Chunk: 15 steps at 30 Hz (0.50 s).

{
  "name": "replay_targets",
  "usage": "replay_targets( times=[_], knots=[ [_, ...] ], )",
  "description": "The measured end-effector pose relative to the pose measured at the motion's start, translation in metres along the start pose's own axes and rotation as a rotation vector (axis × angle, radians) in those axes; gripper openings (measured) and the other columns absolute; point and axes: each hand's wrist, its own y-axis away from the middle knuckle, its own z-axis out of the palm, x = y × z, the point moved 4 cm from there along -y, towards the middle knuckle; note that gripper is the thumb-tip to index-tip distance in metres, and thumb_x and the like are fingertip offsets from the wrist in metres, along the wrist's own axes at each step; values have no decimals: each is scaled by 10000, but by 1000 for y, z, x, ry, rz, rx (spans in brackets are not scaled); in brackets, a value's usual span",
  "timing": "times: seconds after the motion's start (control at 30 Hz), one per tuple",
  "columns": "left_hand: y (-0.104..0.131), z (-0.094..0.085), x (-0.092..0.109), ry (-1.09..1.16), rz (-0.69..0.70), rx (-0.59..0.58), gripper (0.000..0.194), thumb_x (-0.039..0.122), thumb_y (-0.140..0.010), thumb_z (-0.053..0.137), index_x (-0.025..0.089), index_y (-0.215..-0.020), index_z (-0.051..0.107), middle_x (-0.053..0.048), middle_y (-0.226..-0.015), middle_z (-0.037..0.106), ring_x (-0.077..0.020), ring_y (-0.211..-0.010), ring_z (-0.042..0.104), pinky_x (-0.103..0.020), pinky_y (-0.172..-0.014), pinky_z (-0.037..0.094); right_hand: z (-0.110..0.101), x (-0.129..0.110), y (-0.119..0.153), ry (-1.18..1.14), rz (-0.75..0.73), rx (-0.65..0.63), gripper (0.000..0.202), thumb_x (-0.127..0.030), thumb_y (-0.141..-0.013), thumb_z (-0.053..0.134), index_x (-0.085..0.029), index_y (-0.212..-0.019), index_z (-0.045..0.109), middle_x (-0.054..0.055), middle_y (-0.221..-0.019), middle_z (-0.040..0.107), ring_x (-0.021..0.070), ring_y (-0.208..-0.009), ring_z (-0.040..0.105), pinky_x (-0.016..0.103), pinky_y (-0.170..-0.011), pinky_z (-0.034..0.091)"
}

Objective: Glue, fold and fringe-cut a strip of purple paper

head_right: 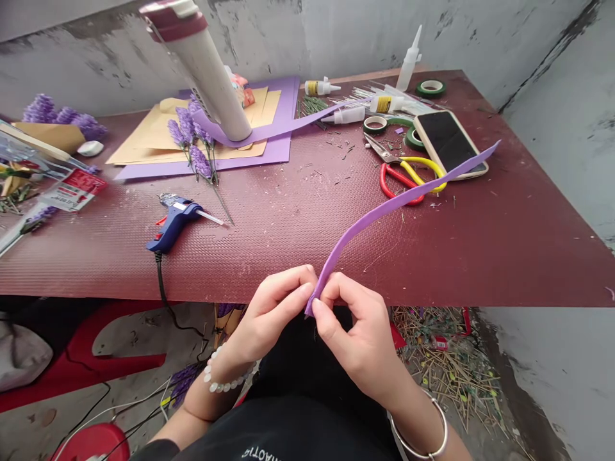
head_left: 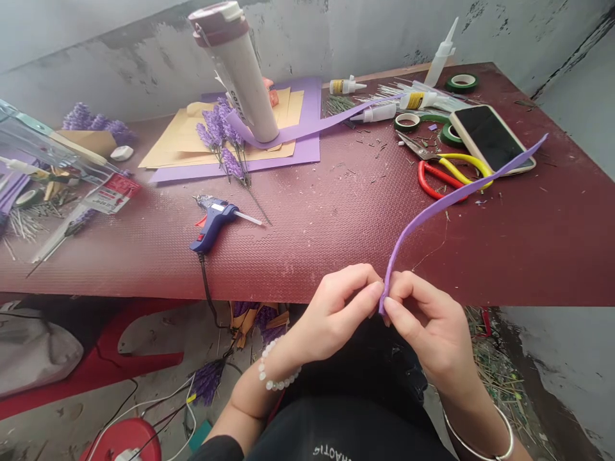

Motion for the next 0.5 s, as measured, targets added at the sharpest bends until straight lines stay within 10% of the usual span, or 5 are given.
replay_targets(
  times=[0.37,0.5],
  knots=[
    [3,-29,12,-395,21,85,329,260,-1067,548,230,-750,464,35,-729,508,-159,-775,489,-308,-802,394,-2,6,0,363,-240,-33,121,-139,-1046,616,-253,-1058,655,-10,-940,726,117,-818,714,206,-762,604],
    [6,-36,24,-399,83,-238,310,232,-1065,573,219,-764,505,39,-743,528,-142,-733,447,-296,-768,375,-14,6,-9,774,-480,135,353,-149,-1056,672,-175,-1408,665,153,-1205,706,215,-947,691,375,-894,642]
  ],
)
